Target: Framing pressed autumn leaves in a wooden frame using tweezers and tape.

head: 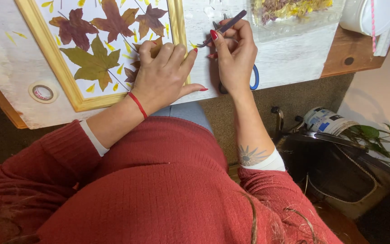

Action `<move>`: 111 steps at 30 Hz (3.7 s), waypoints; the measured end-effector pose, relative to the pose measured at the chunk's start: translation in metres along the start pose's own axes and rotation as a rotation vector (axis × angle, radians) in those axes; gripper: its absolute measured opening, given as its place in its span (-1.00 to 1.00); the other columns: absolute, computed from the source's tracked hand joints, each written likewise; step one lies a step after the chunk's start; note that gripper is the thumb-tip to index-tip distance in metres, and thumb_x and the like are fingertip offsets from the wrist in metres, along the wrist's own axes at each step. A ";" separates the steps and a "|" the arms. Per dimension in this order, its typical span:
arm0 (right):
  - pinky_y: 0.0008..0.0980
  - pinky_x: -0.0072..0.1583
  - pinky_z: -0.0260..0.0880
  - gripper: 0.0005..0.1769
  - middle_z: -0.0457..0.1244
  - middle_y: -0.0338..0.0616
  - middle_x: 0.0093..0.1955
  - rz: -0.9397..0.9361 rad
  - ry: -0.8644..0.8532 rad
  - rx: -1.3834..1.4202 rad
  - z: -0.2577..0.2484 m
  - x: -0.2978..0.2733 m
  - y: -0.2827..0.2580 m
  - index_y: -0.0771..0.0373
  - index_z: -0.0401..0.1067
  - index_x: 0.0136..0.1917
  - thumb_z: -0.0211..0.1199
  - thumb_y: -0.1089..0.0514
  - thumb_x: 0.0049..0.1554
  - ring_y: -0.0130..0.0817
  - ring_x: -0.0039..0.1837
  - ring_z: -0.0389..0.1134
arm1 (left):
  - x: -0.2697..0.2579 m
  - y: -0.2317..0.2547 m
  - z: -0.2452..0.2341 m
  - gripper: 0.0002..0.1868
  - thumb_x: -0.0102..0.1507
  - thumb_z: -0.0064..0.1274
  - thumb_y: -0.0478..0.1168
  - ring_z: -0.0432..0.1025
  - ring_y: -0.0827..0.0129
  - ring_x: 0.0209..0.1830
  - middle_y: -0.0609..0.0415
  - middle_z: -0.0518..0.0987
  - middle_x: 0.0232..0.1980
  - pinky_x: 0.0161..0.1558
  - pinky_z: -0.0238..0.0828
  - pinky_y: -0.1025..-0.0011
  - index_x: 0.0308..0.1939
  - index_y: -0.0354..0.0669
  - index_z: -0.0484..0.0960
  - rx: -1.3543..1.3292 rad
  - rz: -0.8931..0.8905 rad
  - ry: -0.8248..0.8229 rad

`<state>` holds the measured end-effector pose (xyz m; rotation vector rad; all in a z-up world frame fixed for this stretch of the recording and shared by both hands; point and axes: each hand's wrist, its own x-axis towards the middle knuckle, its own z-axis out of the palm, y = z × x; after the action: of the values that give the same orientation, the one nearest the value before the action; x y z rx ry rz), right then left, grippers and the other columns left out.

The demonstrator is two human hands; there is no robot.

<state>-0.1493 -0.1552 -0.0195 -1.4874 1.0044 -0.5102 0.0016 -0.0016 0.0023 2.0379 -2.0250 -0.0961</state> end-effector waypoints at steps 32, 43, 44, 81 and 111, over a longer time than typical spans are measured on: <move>-0.30 0.06 0.50 -0.80 0.38 -0.05 0.00 -0.395 -0.509 -0.495 -0.016 0.043 -0.042 0.34 0.32 0.17 0.32 0.39 0.37 -0.24 0.04 0.49 | -0.005 -0.006 0.000 -0.17 0.33 0.03 0.52 0.24 0.24 0.10 0.08 0.38 0.03 0.25 -0.01 -0.02 0.35 -0.04 0.63 -0.029 -0.009 -0.020; -0.52 -0.20 0.42 -0.87 0.39 -0.11 -0.10 0.092 -0.061 0.102 -0.013 -0.010 -0.009 0.34 0.32 0.12 0.11 0.44 0.31 -0.43 -0.13 0.47 | -0.033 -0.030 -0.028 -0.38 0.38 0.17 0.35 0.29 0.31 0.00 0.17 0.42 -0.09 0.15 0.14 0.21 0.24 -0.02 0.71 -0.172 0.090 0.082; -0.52 -0.19 0.41 -0.88 0.40 -0.09 -0.10 0.162 -0.011 0.174 -0.006 -0.021 -0.010 0.35 0.32 0.11 0.14 0.43 0.31 -0.41 -0.12 0.47 | -0.047 -0.035 -0.029 -0.47 0.40 0.24 0.27 0.29 0.33 -0.03 0.19 0.44 -0.12 0.12 0.15 0.24 0.20 -0.04 0.74 -0.212 0.081 0.106; -0.38 -0.10 0.57 -0.75 0.35 0.03 -0.07 0.276 0.317 0.443 0.123 -0.121 -0.009 0.36 0.19 0.06 0.27 0.41 0.26 -0.24 -0.08 0.51 | -0.134 -0.076 -0.037 -0.59 0.41 0.28 0.19 0.24 0.38 0.10 0.25 0.40 0.02 0.20 0.02 0.17 0.17 0.07 0.72 -0.127 0.106 0.039; -0.42 -0.14 0.56 -0.76 0.37 0.02 -0.07 0.257 0.285 0.375 0.121 -0.116 -0.012 0.36 0.20 0.09 0.25 0.40 0.28 -0.24 -0.06 0.54 | -0.116 -0.098 -0.037 -0.35 0.41 0.18 0.40 0.24 0.30 0.18 0.14 0.45 0.09 0.23 0.07 0.15 0.29 0.01 0.66 -0.098 0.187 -0.010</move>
<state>-0.1111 0.0078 -0.0040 -0.9534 1.2256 -0.6939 0.1027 0.1174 -0.0016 1.7847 -2.1607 -0.1664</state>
